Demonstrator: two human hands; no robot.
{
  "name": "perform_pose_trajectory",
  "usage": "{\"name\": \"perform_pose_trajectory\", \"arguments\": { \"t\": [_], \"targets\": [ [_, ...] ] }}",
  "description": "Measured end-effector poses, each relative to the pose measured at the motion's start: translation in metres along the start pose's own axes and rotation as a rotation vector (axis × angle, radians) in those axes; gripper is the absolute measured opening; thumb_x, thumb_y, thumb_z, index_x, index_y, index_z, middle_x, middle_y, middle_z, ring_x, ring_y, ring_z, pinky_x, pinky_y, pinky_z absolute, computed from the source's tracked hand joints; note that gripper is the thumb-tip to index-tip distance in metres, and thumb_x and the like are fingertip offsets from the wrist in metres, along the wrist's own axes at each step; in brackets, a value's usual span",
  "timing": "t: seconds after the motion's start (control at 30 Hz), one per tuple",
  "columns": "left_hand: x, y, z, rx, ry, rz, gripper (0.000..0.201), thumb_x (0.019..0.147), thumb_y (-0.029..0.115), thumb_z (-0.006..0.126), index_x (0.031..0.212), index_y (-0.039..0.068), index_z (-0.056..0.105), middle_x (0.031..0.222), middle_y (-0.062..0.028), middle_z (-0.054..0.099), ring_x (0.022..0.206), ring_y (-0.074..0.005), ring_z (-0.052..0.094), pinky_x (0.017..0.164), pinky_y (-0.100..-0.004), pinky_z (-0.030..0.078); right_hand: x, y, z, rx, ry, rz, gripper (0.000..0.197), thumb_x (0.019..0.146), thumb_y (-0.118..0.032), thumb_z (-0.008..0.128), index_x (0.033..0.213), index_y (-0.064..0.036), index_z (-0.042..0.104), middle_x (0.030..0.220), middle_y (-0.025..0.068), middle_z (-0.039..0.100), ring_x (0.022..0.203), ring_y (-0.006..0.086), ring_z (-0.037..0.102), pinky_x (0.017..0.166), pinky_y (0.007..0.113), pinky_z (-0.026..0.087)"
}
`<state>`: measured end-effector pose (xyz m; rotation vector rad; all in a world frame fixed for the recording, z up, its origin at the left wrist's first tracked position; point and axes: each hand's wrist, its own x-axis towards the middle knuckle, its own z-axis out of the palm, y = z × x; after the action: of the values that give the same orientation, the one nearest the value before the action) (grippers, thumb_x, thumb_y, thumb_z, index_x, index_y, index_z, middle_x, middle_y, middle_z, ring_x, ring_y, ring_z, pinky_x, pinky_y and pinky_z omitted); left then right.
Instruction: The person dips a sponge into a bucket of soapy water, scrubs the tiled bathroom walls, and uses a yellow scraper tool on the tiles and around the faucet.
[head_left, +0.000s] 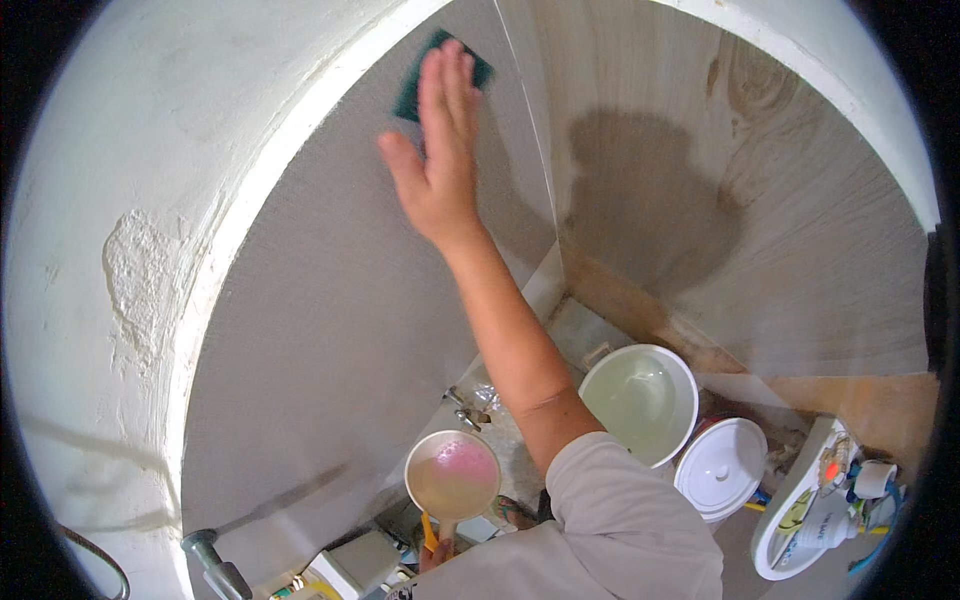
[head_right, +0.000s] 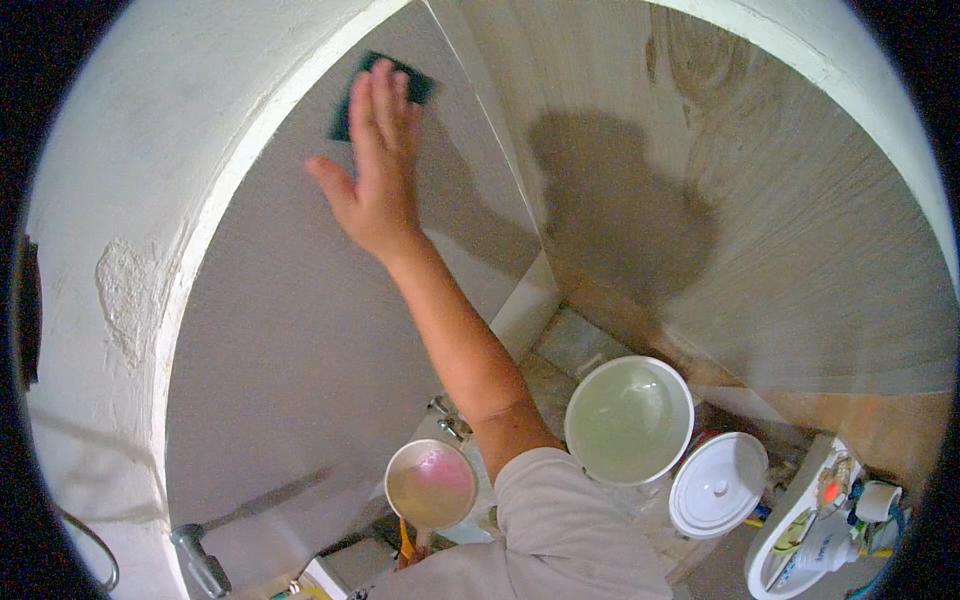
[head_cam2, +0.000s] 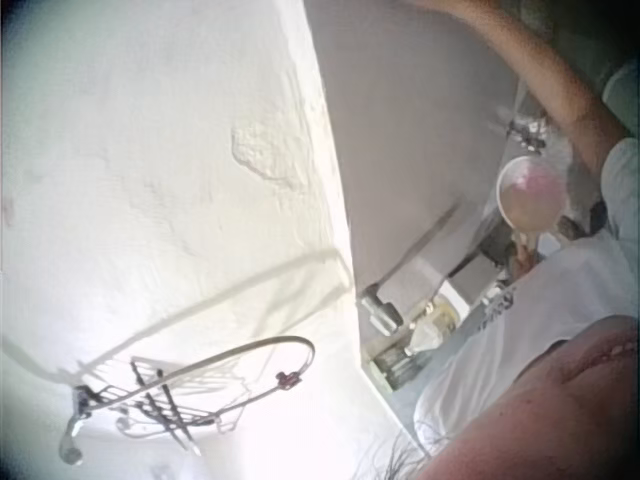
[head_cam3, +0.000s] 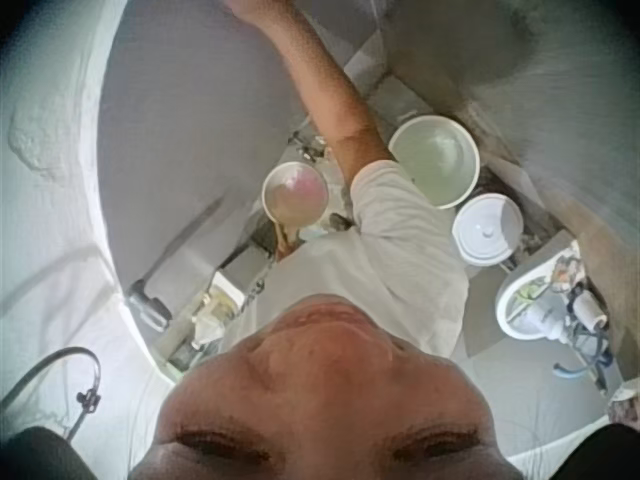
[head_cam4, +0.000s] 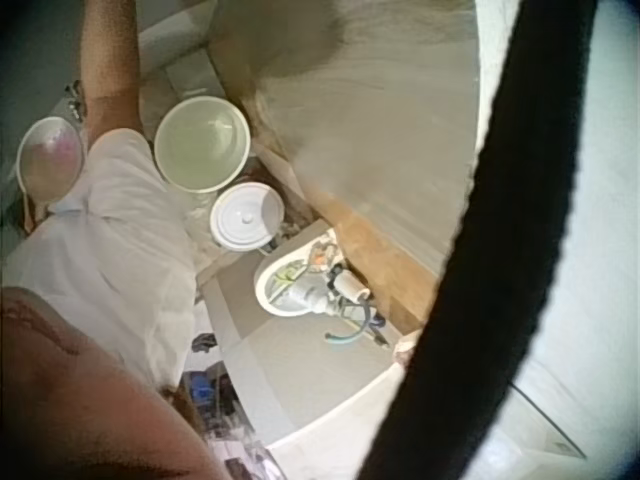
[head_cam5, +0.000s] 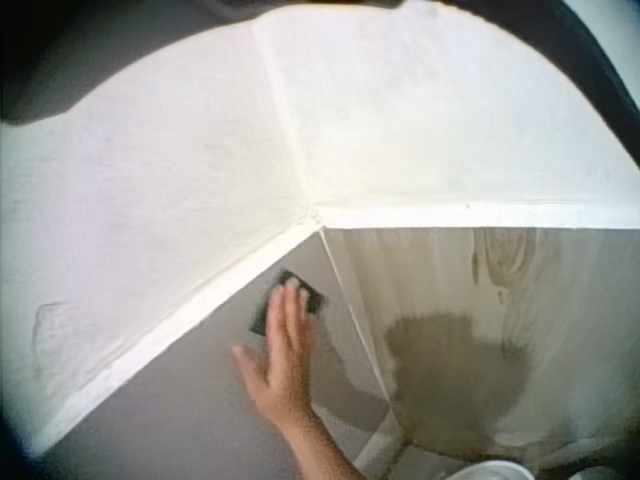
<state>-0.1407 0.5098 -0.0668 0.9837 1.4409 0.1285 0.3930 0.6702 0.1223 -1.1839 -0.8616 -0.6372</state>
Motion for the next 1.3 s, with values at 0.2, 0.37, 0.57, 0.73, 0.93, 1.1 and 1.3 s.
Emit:
{"name": "perform_pose_trajectory", "arguments": {
  "t": [0.2,0.37,0.57,0.73,0.93,1.1,1.3],
  "targets": [
    [-0.008,0.005,0.005,-0.029,-0.044,0.015,0.032,0.082,0.022,0.058,0.106,0.004,0.046,0.08,-0.0026,0.052,0.065,-0.0108,0.049,0.054,-0.0266,0.04,-0.181,0.149,-0.051,-0.115,0.243,0.811,0.061,0.09,-0.033,0.04,0.135,0.0031,0.019,0.143,0.0208,0.011,0.133,0.0332,0.008,0.108,0.04,0.009],
    [-0.009,-0.031,-0.008,-0.21,0.155,0.006,0.034,0.081,0.025,0.059,0.105,0.004,0.046,0.079,-0.0024,0.051,0.066,-0.0116,0.049,0.057,-0.0279,0.04,-0.093,0.059,-0.013,0.074,0.132,0.596,0.062,0.091,-0.033,0.039,0.134,0.0058,0.018,0.141,0.0244,0.011,0.132,0.0344,0.01,0.108,0.041,0.007],
    [-0.024,-0.019,-0.009,-0.11,0.049,0.017,0.035,0.082,0.027,0.058,0.104,0.003,0.046,0.081,-0.002,0.051,0.069,-0.0128,0.048,0.064,-0.0282,0.039,-0.089,0.023,-0.001,-0.026,0.05,0.374,0.065,0.09,-0.036,0.039,0.135,0.0049,0.015,0.142,0.0245,0.01,0.133,0.0352,0.008,0.107,0.043,0.006],
    [-0.008,-0.031,-0.033,-0.003,0.023,0.035,0.032,0.082,0.024,0.057,0.103,0.002,0.046,0.081,-0.0031,0.05,0.07,-0.0133,0.048,0.064,-0.0289,0.04,-0.23,0.088,-0.026,0.1,0.405,1.209,0.07,0.091,-0.042,0.034,0.135,0.0065,0.01,0.143,0.0235,0.006,0.133,0.0334,0.004,0.108,0.041,0.004],
    [-0.029,-0.018,-0.04,-0.115,0.001,0.028,0.027,0.083,0.021,0.055,0.101,0.003,0.046,0.082,-0.0033,0.051,0.069,-0.0129,0.049,0.062,-0.0265,0.041,-0.111,-0.118,0.039,0.018,-0.023,0.371,0.068,0.091,-0.04,0.034,0.138,0.0002,0.006,0.144,0.0204,0.003,0.134,0.0328,0.001,0.107,0.044,0.002],
    [-0.033,-0.018,-0.069,-0.156,-0.067,0.103,0.022,0.085,0.02,0.054,0.099,0.004,0.049,0.081,-0.0021,0.053,0.071,-0.0116,0.051,0.061,-0.026,0.042,-0.214,-0.115,0.044,-0.049,0.021,0.698,0.067,0.092,-0.042,0.032,0.138,-0.0007,0.006,0.144,0.0193,0.002,0.134,0.0297,0.002,0.108,0.04,0.005],
    [-0.031,-0.062,-0.122,-0.094,-0.049,0.141,0.022,0.085,0.021,0.055,0.098,0.005,0.05,0.077,-0.0011,0.053,0.067,-0.0112,0.052,0.06,-0.0255,0.043,-0.25,-0.118,0.054,-0.011,0.037,0.668,0.065,0.084,-0.021,0.047,0.136,0.003,0.016,0.143,0.0201,0.01,0.133,0.033,0.01,0.108,0.043,0.006]
  ]
}}
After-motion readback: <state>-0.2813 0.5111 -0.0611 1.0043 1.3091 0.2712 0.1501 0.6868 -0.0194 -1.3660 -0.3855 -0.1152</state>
